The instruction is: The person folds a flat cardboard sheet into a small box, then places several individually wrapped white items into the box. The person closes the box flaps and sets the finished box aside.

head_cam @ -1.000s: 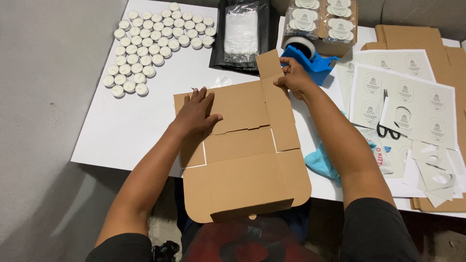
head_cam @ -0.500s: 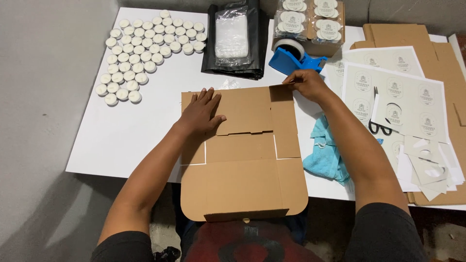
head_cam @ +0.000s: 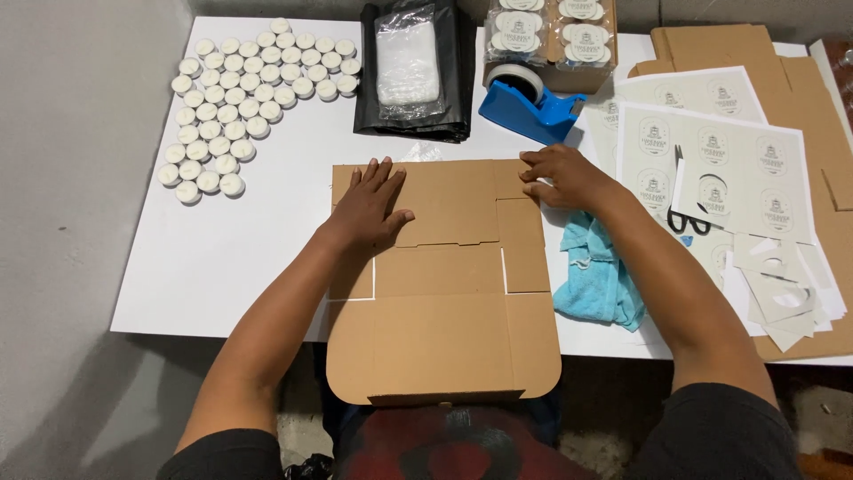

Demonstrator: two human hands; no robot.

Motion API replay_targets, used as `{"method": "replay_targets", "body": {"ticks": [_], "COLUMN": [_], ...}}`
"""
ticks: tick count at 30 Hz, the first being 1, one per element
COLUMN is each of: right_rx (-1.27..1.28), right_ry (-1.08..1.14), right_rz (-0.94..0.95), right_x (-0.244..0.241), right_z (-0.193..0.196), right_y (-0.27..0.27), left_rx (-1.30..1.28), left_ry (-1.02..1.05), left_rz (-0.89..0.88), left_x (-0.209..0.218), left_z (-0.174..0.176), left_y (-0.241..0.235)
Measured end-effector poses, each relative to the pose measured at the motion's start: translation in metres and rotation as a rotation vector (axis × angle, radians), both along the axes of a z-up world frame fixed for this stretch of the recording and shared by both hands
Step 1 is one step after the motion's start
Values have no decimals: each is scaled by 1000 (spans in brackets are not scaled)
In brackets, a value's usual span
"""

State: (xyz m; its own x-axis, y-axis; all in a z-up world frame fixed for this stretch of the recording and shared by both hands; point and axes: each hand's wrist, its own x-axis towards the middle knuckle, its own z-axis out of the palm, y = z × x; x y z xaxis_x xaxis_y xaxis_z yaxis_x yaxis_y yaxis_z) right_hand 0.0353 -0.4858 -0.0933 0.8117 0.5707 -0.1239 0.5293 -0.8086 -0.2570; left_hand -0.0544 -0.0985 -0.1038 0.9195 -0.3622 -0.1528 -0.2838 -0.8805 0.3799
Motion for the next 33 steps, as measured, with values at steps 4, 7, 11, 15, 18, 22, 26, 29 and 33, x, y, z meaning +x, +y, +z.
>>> {"method": "replay_targets", "body": {"ticks": [4, 7, 11, 15, 18, 22, 26, 29, 33], "right_rx": [34, 95, 394, 899, 1108, 1274, 1092, 1047, 975], "right_ry": [3, 129, 269, 377, 501, 721, 874, 864, 719], "right_rz": [-42, -92, -231, -318, -359, -433, -516, -540, -481], "right_x": [-4, -10, -2, 25, 13, -19, -31, -35, -22], "right_z": [-1, 17, 12, -24, -8, 28, 36, 41, -10], "right_y": [-2, 4, -3, -27, -22, 7, 13, 13, -17], "left_rx": [-76, -181, -469, -992, -1094, -1123, -1210, -1243, -1063], "left_ry": [11, 83, -136, -163, -24, 197, 515, 585, 547], "left_rz": [-16, 7, 144, 542, 600, 702, 677, 670, 656], "left_x": [7, 10, 2, -26, -28, -35, -39, -34, -13], "left_z": [-6, 11, 12, 0, -42, -17, 24, 39, 14], "left_y": [8, 16, 42, 63, 81, 73, 60, 54, 60]}}
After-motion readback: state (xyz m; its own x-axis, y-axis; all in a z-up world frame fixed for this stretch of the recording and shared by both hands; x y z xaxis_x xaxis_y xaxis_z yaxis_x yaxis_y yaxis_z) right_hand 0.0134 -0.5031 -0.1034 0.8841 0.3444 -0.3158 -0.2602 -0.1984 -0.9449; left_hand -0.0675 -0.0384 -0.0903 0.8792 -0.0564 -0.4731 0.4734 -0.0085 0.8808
